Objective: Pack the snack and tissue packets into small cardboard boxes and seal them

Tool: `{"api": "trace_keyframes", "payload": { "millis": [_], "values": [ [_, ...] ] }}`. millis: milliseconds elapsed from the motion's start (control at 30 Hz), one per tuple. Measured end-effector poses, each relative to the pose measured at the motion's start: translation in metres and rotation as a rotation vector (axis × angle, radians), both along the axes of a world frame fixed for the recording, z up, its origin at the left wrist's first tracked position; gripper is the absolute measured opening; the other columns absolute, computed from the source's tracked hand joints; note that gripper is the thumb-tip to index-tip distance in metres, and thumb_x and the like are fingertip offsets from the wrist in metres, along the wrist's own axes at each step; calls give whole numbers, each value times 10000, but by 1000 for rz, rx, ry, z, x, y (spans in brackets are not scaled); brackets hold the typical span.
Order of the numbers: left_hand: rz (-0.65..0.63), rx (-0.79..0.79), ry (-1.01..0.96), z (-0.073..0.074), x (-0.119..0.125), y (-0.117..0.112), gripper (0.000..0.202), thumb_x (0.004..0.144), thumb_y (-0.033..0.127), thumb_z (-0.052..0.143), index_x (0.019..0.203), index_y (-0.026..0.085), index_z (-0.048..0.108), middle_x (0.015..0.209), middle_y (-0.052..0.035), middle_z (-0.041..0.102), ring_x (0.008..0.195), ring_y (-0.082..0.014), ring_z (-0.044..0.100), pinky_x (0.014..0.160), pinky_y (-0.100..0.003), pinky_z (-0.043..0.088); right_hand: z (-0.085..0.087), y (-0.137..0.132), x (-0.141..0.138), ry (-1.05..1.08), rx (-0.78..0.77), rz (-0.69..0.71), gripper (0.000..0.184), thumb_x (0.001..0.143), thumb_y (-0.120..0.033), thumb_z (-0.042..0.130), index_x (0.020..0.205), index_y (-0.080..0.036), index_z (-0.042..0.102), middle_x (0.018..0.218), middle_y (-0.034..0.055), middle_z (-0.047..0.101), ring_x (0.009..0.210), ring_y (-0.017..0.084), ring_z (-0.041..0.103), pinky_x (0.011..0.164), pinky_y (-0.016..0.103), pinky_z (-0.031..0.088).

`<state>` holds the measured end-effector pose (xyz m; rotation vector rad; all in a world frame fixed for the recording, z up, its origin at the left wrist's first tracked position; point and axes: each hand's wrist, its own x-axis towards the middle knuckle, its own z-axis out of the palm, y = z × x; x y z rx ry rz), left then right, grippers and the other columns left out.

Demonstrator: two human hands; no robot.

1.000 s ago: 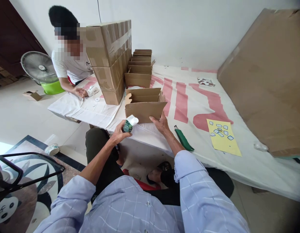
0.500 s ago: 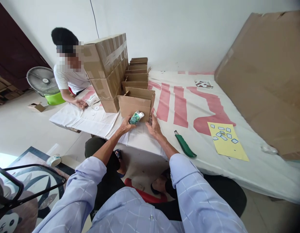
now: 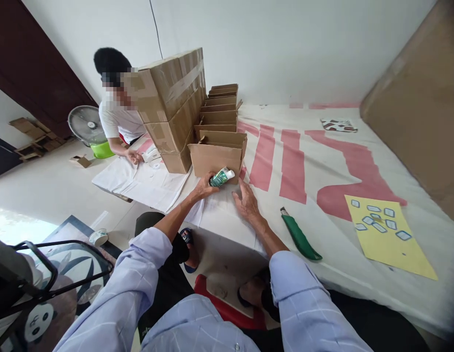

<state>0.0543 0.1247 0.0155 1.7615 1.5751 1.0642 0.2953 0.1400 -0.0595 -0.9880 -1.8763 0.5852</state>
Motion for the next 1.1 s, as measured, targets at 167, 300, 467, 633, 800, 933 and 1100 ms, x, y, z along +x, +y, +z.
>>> {"api": "trace_keyframes", "payload": {
  "millis": [167,300,467,633,800,933,1100],
  "values": [
    [26,3,30,1,-2,18,522,637,216,849,1136,149,712,1095,-95,761,1048,-313,688,951,-409,555,-3,0,0,4,2,-22,699,995,-418,593,1668,-238,530,1605,159,634,1486,362,593,1275,632,491],
    [35,11,42,2,-5,24,512,633,210,844,1123,137,717,1078,-91,752,1019,-295,678,932,-391,549,-5,0,1,24,-8,-15,703,994,-394,591,1677,-246,520,1585,158,645,1440,361,624,1252,637,508],
    [75,13,43,2,-15,32,512,620,218,827,1115,139,724,1056,-77,743,993,-279,662,908,-375,539,-4,-3,2,30,-18,-10,693,1010,-417,576,1673,-222,516,1568,177,645,1414,363,640,1231,629,523],
    [115,-1,32,3,-20,47,509,599,228,832,1093,162,730,1017,-50,734,980,-270,653,903,-373,536,0,-8,3,16,-16,-14,666,1033,-418,563,1666,-214,524,1546,185,652,1411,357,645,1219,615,538],
    [130,-28,16,6,-26,62,536,586,270,817,1102,162,721,993,-37,720,949,-257,638,872,-364,518,3,-13,5,22,-28,-9,637,1046,-394,565,1665,-249,533,1562,168,642,1410,343,649,1227,592,537],
    [124,-61,11,9,-31,76,568,568,306,800,1109,164,705,948,-15,694,910,-240,616,820,-341,494,2,-14,6,22,-36,-17,638,1040,-381,566,1660,-234,536,1552,171,653,1395,339,656,1218,588,543],
    [112,-91,15,12,-32,93,586,579,320,794,1136,169,692,939,-12,682,904,-235,610,797,-326,494,-1,-14,6,7,-31,-46,633,1029,-372,572,1646,-231,552,1535,174,666,1367,342,668,1202,596,554]
  ]
}}
